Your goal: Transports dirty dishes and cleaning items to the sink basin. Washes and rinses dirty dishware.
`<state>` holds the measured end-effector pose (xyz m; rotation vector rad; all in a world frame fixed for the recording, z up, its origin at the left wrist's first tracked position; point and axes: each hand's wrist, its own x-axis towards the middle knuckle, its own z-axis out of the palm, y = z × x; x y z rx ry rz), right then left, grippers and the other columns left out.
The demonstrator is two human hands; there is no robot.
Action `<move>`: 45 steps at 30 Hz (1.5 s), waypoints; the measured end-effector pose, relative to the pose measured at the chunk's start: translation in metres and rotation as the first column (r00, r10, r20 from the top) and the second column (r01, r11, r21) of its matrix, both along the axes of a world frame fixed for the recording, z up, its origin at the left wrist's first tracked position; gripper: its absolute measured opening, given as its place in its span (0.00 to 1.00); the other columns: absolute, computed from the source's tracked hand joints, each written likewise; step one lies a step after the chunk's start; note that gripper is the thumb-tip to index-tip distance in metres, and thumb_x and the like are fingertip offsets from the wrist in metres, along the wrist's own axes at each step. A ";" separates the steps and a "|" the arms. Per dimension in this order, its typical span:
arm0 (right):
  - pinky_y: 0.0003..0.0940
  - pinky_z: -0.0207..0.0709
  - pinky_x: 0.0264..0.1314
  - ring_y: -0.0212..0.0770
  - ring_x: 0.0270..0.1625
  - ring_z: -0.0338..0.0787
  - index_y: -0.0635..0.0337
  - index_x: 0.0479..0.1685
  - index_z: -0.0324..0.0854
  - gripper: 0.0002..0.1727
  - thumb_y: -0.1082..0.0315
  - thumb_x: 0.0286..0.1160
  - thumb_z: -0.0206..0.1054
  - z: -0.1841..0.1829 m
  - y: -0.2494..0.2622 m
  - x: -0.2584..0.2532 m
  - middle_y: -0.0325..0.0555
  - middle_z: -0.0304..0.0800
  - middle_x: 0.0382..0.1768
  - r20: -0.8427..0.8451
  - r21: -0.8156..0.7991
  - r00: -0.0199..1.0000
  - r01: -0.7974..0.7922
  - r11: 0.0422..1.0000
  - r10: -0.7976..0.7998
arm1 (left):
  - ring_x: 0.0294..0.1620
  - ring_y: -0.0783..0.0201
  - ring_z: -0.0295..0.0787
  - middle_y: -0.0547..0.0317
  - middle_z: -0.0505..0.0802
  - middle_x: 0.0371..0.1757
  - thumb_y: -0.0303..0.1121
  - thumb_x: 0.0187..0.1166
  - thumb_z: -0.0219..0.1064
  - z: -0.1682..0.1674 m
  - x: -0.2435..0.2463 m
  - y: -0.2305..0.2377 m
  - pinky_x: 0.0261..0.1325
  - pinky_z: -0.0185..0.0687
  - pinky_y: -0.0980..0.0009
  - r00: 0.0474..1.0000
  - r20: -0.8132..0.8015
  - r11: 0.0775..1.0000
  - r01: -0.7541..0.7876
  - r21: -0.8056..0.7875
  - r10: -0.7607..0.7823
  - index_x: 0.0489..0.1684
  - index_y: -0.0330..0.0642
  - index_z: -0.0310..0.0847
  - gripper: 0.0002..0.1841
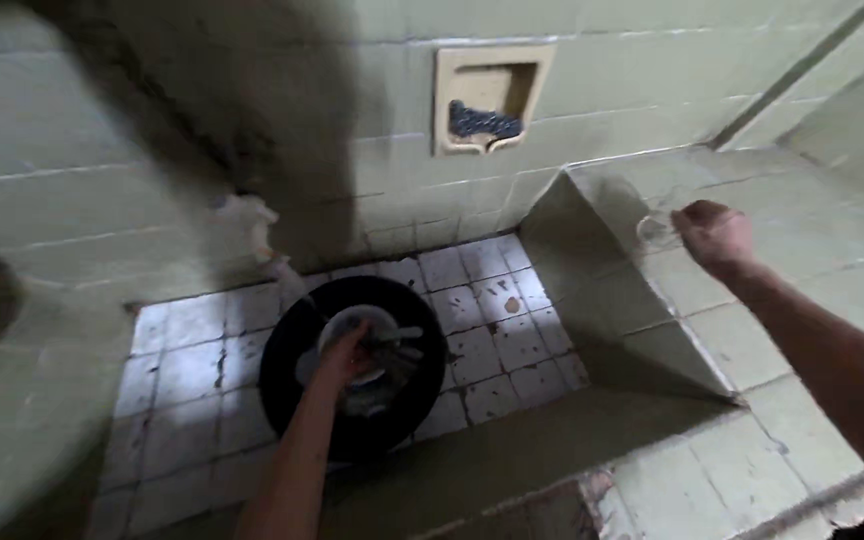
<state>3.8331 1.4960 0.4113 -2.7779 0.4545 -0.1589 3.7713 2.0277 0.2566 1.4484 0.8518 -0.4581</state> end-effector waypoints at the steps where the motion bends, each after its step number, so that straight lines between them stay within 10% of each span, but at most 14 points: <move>1: 0.81 0.68 0.63 0.81 0.62 0.83 0.76 0.59 0.81 0.24 0.58 0.93 0.54 0.000 -0.002 0.001 0.80 0.85 0.55 -0.028 -0.019 0.999 -0.021 1.000 0.021 | 0.59 0.44 0.87 0.33 0.86 0.64 0.47 0.89 0.61 0.009 -0.001 0.005 0.61 0.84 0.49 0.999 0.002 0.998 0.037 0.049 -0.038 0.78 0.30 0.68 0.29; 4: 0.85 0.65 0.62 0.85 0.66 0.79 0.75 0.64 0.79 0.29 0.53 0.95 0.48 -0.001 -0.005 0.002 0.83 0.80 0.62 -0.047 -0.065 0.998 -0.038 0.997 0.035 | 0.52 0.45 0.90 0.33 0.88 0.58 0.39 0.93 0.55 0.037 -0.015 0.026 0.58 0.86 0.51 0.959 -0.003 0.917 0.273 0.290 -0.285 0.73 0.28 0.74 0.22; 9: 0.92 0.52 0.66 0.94 0.78 0.60 0.73 0.83 0.62 0.36 0.53 0.87 0.58 0.009 0.046 -0.022 0.87 0.53 0.83 0.182 -0.228 0.979 -0.050 0.972 0.093 | 0.62 0.41 0.87 0.37 0.90 0.60 0.35 0.80 0.72 0.065 -0.059 0.028 0.66 0.79 0.42 0.643 -0.241 0.497 0.735 0.461 -0.727 0.62 0.35 0.85 0.17; 14: 0.66 0.79 0.64 0.70 0.64 0.85 0.70 0.70 0.80 0.24 0.70 0.76 0.73 -0.033 0.199 -0.078 0.72 0.75 0.74 0.035 0.091 0.873 -0.488 0.868 0.487 | 0.67 0.39 0.83 0.30 0.82 0.70 0.33 0.73 0.78 0.042 -0.090 0.016 0.68 0.80 0.45 0.877 -0.086 0.833 0.476 0.283 -0.472 0.79 0.30 0.67 0.35; 16: 0.51 0.86 0.57 0.53 0.52 0.91 0.66 0.61 0.85 0.15 0.69 0.79 0.70 -0.064 0.257 -0.095 0.60 0.87 0.59 -0.054 0.377 0.726 -0.621 0.687 0.686 | 0.66 0.42 0.83 0.32 0.83 0.68 0.28 0.74 0.76 0.033 -0.097 0.018 0.68 0.80 0.47 0.936 -0.005 0.926 0.349 0.145 -0.352 0.81 0.32 0.63 0.35; 19: 0.50 0.81 0.68 0.53 0.60 0.89 0.68 0.62 0.84 0.18 0.65 0.80 0.69 -0.097 0.341 -0.116 0.60 0.88 0.58 -0.115 0.632 0.494 -0.633 0.447 0.862 | 0.65 0.48 0.86 0.37 0.86 0.66 0.24 0.78 0.70 0.030 -0.099 0.020 0.67 0.82 0.52 0.938 0.010 0.936 0.346 0.067 -0.347 0.83 0.35 0.63 0.32; 22: 0.61 0.74 0.73 0.65 0.72 0.81 0.69 0.72 0.77 0.23 0.65 0.83 0.65 -0.106 0.401 -0.125 0.68 0.78 0.72 -0.371 0.548 0.380 -0.647 0.530 0.847 | 0.63 0.48 0.87 0.37 0.86 0.66 0.23 0.81 0.65 0.030 -0.099 0.021 0.64 0.83 0.52 0.940 0.001 0.931 0.339 0.133 -0.342 0.82 0.35 0.62 0.29; 29: 0.66 0.73 0.68 0.68 0.67 0.84 0.69 0.68 0.77 0.21 0.64 0.82 0.66 -0.097 0.425 -0.123 0.68 0.85 0.61 -0.543 0.399 0.385 -0.663 0.633 0.746 | 0.66 0.45 0.85 0.35 0.85 0.68 0.28 0.84 0.64 0.039 -0.091 0.026 0.68 0.80 0.49 0.889 -0.037 0.871 0.454 0.190 -0.456 0.84 0.38 0.63 0.28; 35: 0.60 0.78 0.58 0.60 0.52 0.87 0.72 0.54 0.84 0.19 0.60 0.83 0.67 -0.073 0.424 -0.080 0.66 0.87 0.49 -0.528 0.565 0.462 -0.436 0.701 0.712 | 0.55 0.49 0.89 0.37 0.89 0.58 0.29 0.81 0.70 0.064 -0.091 0.035 0.62 0.83 0.53 0.935 0.168 0.945 0.289 0.151 -0.312 0.77 0.33 0.70 0.26; 38: 0.29 0.70 0.22 0.33 0.20 0.74 0.63 0.40 0.79 0.10 0.64 0.82 0.66 -0.073 0.418 -0.059 0.42 0.76 0.22 -0.594 0.638 0.502 -0.183 0.748 0.629 | 0.53 0.51 0.90 0.41 0.92 0.53 0.36 0.87 0.65 0.059 -0.089 0.035 0.62 0.83 0.53 0.935 0.263 0.957 0.180 0.228 -0.238 0.69 0.32 0.78 0.19; 45: 0.20 0.56 0.08 0.27 0.09 0.64 0.55 0.27 0.74 0.13 0.66 0.84 0.59 -0.096 0.410 -0.017 0.35 0.72 0.14 -0.772 0.618 0.446 0.355 0.702 0.453 | 0.78 0.43 0.74 0.39 0.75 0.82 0.49 0.92 0.55 0.050 -0.081 0.028 0.74 0.73 0.44 0.982 0.188 0.997 0.040 -0.073 -0.026 0.86 0.43 0.64 0.29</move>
